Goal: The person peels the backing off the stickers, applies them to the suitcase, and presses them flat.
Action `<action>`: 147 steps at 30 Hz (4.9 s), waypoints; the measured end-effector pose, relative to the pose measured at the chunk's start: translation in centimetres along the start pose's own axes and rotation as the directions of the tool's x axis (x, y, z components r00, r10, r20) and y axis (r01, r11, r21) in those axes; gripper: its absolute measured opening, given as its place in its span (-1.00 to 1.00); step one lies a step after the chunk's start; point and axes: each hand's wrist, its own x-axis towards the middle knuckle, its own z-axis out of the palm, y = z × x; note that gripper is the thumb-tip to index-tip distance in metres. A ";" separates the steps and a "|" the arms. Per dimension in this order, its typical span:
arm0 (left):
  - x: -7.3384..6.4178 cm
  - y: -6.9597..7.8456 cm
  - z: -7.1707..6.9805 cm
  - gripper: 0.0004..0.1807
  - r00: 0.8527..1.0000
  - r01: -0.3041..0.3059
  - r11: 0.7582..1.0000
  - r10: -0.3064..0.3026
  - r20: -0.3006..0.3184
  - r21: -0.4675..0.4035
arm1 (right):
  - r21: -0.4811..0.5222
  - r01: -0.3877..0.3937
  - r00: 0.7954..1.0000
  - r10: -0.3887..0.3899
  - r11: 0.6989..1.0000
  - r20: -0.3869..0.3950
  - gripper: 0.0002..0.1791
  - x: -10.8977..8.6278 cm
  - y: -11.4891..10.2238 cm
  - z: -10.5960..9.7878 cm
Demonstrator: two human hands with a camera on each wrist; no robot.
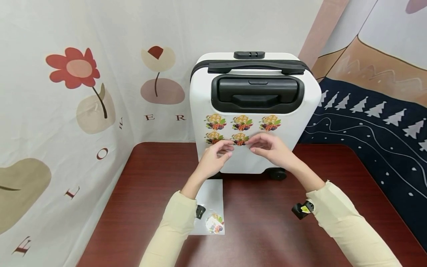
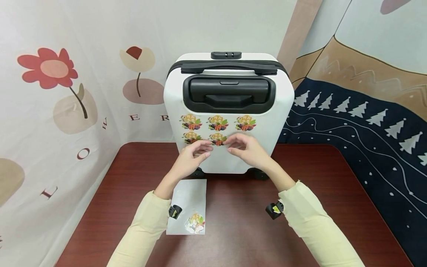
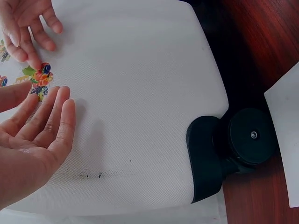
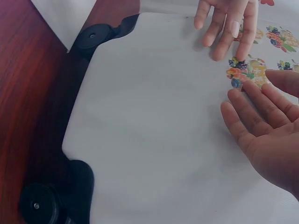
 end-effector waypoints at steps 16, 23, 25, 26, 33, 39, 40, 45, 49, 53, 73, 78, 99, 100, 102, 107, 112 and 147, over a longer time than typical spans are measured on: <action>-0.1 -0.1 -0.1 -0.61 0.991 0.012 1.000 -0.016 0.131 0.029 | -0.017 -0.025 1.000 0.025 1.000 0.016 -0.74 -0.3 0.6 0.5; -0.1 -0.3 -0.3 -0.62 0.992 0.030 0.999 -0.033 0.118 0.031 | -0.031 -0.012 1.000 0.012 0.999 0.009 -0.74 -0.3 0.8 0.8; -0.2 -0.5 -0.3 -0.62 0.993 0.034 0.999 -0.037 0.116 0.032 | -0.037 -0.008 1.000 0.008 0.999 0.010 -0.74 -0.4 0.9 0.9; -0.2 -0.6 -0.4 -0.61 0.993 0.037 0.999 -0.040 0.115 0.033 | -0.037 -0.006 1.000 0.006 0.999 0.010 -0.74 -0.4 1.0 0.9; -0.9 -0.6 -0.8 -0.59 0.991 0.051 0.999 -0.052 0.121 0.013 | -0.029 -0.012 1.000 0.012 0.999 0.008 -0.74 -0.8 1.6 1.4; -1.5 -1.6 -0.9 -0.61 0.989 0.077 0.997 -0.080 0.125 0.032 | 0.003 -0.041 0.999 0.041 0.999 0.013 -0.75 -1.2 2.3 2.0; -1.6 -1.6 -1.0 -0.61 0.988 0.086 0.996 -0.090 0.127 0.037 | 0.010 -0.046 0.999 0.046 0.999 0.017 -0.75 -1.3 2.4 2.1; -2.5 -2.4 -1.3 -0.61 0.985 0.109 0.993 -0.115 0.132 0.046 | 0.034 -0.067 0.997 0.066 0.997 0.039 -0.76 -2.0 3.2 2.6; -3.4 -3.0 -1.6 -0.61 0.979 0.153 0.987 -0.158 0.127 0.047 | 0.063 -0.077 0.995 0.073 0.995 0.061 -0.76 -2.5 3.9 3.3; -4.2 -3.7 -1.8 -0.61 0.971 0.196 0.979 -0.201 0.127 0.046 | 0.067 -0.097 0.992 0.091 0.993 0.083 -0.75 -3.1 4.6 4.0; -8.1 -7.2 -2.4 -0.66 0.935 0.347 0.937 -0.349 0.063 0.039 | 0.139 -0.178 0.973 0.154 0.974 0.170 -0.78 -5.5 7.8 9.0; -9.0 -8.0 -2.5 -0.67 0.931 0.361 0.932 -0.362 0.050 0.028 | 0.124 -0.177 0.971 0.154 0.976 0.181 -0.79 -5.9 8.3 10.1; -13.3 -11.0 -3.8 -0.60 0.887 0.462 0.887 -0.462 0.011 -0.028 | 0.253 -0.285 0.929 0.202 0.924 0.310 -0.73 -7.3 9.6 15.0; -13.5 -11.2 -3.9 -0.61 0.884 0.467 0.884 -0.467 0.007 -0.025 | 0.263 -0.297 0.927 0.211 0.918 0.309 -0.72 -7.3 9.6 15.1; -13.8 -11.4 -4.0 -0.62 0.880 0.474 0.880 -0.474 -0.004 -0.007 | 0.283 -0.324 0.922 0.235 0.903 0.307 -0.72 -7.3 9.7 15.3; -14.5 -11.8 -4.3 -0.61 0.872 0.489 0.872 -0.488 -0.024 0.028 | 0.330 -0.385 0.908 0.289 0.862 0.304 -0.71 -7.4 10.2 15.7; -15.0 -12.3 -4.3 -0.58 0.868 0.496 0.868 -0.496 -0.002 -0.010 | 0.347 -0.398 0.908 0.311 0.849 0.280 -0.69 -7.3 10.1 15.9; -15.9 -12.6 -3.0 -0.56 0.848 0.530 0.847 -0.529 0.028 -0.045 | 0.482 -0.344 0.933 0.234 0.806 0.275 -0.61 -7.4 10.4 16.3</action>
